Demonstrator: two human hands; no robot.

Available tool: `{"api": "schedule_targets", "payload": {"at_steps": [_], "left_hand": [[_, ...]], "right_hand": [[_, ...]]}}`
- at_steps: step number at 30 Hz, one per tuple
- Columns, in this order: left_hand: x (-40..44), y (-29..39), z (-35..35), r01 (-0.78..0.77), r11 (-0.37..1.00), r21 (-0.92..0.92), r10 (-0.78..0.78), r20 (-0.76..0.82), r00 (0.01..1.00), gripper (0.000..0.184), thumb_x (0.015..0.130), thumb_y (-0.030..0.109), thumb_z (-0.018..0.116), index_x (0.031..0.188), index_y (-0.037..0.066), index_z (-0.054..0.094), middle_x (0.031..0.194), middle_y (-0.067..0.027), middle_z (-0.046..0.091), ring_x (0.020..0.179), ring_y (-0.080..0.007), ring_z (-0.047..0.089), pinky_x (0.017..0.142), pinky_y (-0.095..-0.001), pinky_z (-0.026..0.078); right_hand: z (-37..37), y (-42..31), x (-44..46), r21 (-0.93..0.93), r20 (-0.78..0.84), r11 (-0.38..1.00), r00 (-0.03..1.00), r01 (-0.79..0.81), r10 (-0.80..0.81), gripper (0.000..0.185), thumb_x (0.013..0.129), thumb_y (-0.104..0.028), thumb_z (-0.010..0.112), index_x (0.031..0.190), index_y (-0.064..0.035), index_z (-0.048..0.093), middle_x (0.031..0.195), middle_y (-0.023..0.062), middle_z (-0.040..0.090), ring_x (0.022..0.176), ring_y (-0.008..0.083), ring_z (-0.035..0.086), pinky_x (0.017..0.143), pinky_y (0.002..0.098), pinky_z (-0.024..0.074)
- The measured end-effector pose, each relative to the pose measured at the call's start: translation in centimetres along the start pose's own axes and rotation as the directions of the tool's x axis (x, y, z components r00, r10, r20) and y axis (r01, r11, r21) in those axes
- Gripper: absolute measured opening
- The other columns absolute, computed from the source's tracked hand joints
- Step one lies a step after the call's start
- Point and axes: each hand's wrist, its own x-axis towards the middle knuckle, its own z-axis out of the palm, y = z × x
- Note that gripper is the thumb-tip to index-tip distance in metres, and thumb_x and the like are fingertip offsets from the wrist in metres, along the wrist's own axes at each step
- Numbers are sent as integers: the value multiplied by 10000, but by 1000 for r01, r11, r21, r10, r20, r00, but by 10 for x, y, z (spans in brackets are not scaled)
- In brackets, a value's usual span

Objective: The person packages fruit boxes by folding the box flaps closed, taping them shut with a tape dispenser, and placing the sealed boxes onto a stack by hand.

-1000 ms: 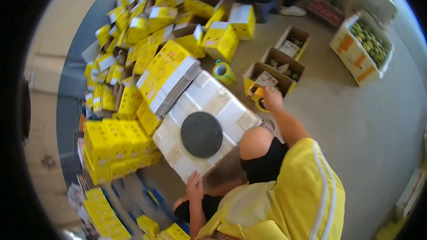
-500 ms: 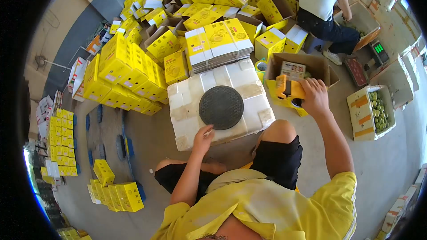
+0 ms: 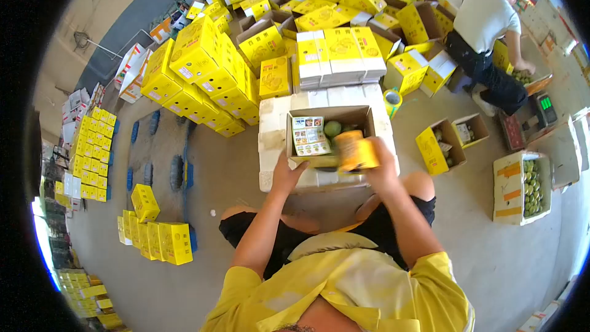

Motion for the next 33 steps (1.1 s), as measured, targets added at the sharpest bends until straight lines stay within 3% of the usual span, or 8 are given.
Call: {"api": "schedule_targets", "payload": {"at_steps": [6,14,18,21,24,27,29,33], "left_hand": [[28,62,-40,-164,958,236,153,65,986,788,780,234,837,1411,-61,470,1374,-270,552,1301,-397,525,1106,-410,412],[71,115,5,-372,592,715,-60,499,864,794,755,678,722,1059,-54,719,1073,-198,670,1078,-337,616,980,-482,482],[91,29,34,-482,436,760,636,118,763,825,827,690,644,1352,57,586,1337,-152,553,1279,-302,518,1172,-651,205],[92,29,33,-445,504,740,661,1,751,918,849,662,645,1483,41,410,1563,-158,368,1487,-333,301,1201,-661,84],[89,28,31,-461,487,742,642,53,765,960,846,661,643,1509,27,358,1603,-158,322,1510,-356,253,1203,-660,58],[75,32,31,-450,534,716,550,110,828,848,934,591,565,1535,39,336,1633,-120,294,1529,-306,230,1202,-664,93],[73,26,35,-550,538,639,526,255,811,734,965,504,558,1502,28,400,1584,-123,383,1488,-298,323,1217,-598,156],[59,30,45,-554,504,663,541,258,800,657,969,433,567,1468,19,459,1530,-124,458,1463,-300,366,1228,-544,177]], "right_hand": [[-92,26,40,175,-377,983,919,-46,111,555,767,148,683,1253,-43,493,1138,89,634,1062,182,636,941,338,521],[6,56,86,29,26,994,994,-109,108,520,726,17,812,1197,-47,603,1095,125,676,1060,223,656,943,331,504],[-17,42,107,218,-448,976,889,3,98,493,770,150,671,1209,-25,529,1138,83,631,1066,192,630,963,335,508],[-30,7,157,211,-537,977,838,15,103,510,783,108,695,1241,-18,510,1158,94,622,1071,188,613,955,323,497],[-9,1,199,222,-415,975,904,-11,105,470,797,-1,723,1234,-17,553,1108,128,679,982,212,647,862,323,515],[19,45,136,-396,-13,906,988,-149,157,502,743,-50,714,1227,-53,582,1140,191,687,1096,378,659,927,395,528],[30,60,88,-332,-82,940,991,74,-107,542,687,22,744,1202,-38,585,1099,176,672,1078,351,667,946,395,522],[32,40,111,19,-57,997,995,-76,77,592,722,120,680,1271,-35,522,1120,123,651,1047,198,650,914,325,517]]}}
